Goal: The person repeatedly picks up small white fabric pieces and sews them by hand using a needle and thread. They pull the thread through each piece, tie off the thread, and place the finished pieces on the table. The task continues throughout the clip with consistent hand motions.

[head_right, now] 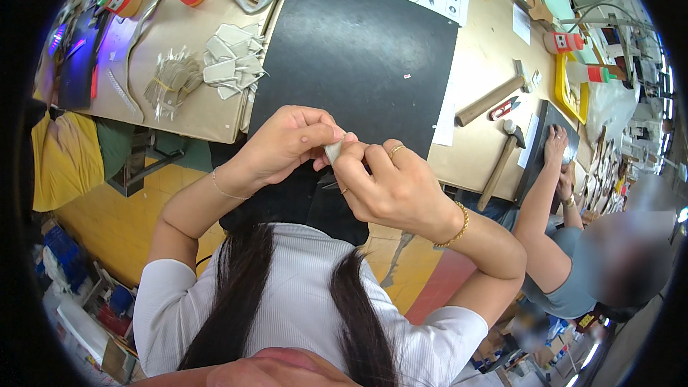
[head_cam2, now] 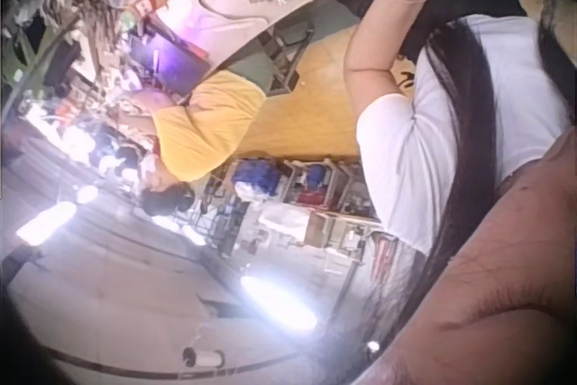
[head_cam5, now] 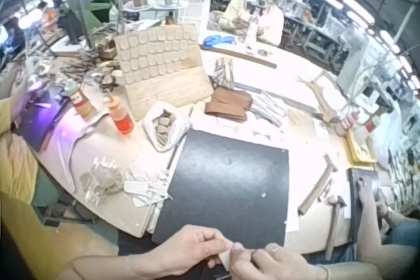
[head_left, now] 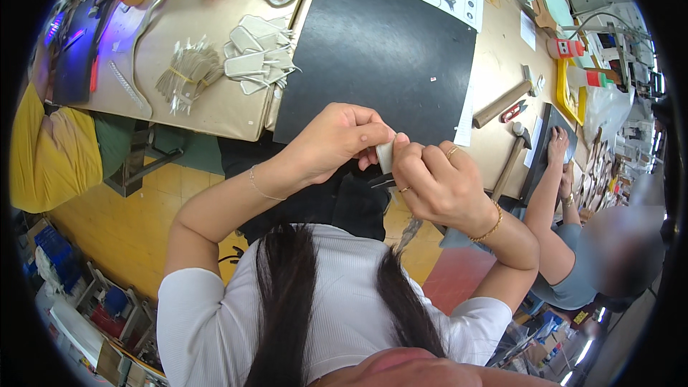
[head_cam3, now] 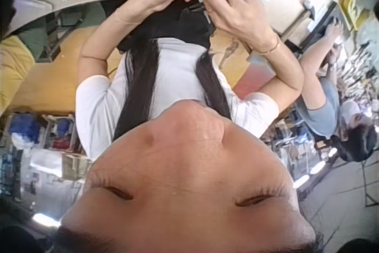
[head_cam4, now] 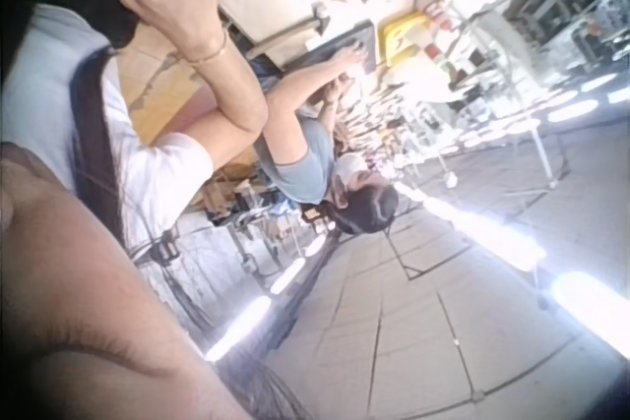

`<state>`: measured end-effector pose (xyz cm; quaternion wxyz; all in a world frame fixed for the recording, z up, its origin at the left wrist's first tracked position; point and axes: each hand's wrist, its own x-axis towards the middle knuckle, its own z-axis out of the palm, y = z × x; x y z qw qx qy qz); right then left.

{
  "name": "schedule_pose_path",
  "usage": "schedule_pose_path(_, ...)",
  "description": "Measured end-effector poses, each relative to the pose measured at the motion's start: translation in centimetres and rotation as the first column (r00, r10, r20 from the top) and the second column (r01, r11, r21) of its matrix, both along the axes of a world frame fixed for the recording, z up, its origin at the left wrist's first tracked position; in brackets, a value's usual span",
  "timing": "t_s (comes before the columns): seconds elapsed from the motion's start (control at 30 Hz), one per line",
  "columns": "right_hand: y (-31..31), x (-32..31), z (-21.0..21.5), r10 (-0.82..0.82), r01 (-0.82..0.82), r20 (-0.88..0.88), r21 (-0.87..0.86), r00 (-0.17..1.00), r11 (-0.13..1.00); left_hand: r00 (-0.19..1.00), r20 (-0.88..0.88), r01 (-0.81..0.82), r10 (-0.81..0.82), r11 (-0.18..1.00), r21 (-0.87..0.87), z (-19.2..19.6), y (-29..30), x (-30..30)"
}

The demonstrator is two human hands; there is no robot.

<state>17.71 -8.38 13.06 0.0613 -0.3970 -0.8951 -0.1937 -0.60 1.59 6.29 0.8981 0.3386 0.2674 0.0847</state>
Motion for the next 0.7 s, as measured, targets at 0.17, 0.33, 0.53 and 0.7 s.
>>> schedule_pose_path(0.17, -0.4, -0.5, -0.1, -0.078, 0.083, 0.116, -0.042, 0.99, 0.996, 0.993, -0.007, -0.117, 0.116, 0.992, -0.057, -0.4, -0.4, 0.3)
schedule_pose_path(0.33, -1.3, -0.4, 0.0, -0.323, 0.256, -0.167, -0.329, 0.931, 0.909, 0.991, -0.049, -0.122, 0.121, 0.992, -0.016, 0.0, 0.0, -0.2)
schedule_pose_path(0.53, -0.6, 0.2, -1.3, -0.7, 0.177, -0.696, -0.677, 0.163, 0.714, 0.994, -0.036, -0.089, 0.104, 0.949, 0.303, 1.4, -0.1, -0.9)
schedule_pose_path(0.7, 0.4, -0.1, -2.5, -0.795, -0.148, -0.602, -0.782, -0.073, 0.606, 0.988, -0.04, -0.122, 0.147, 0.92, 0.372, 2.3, -0.6, -1.2)
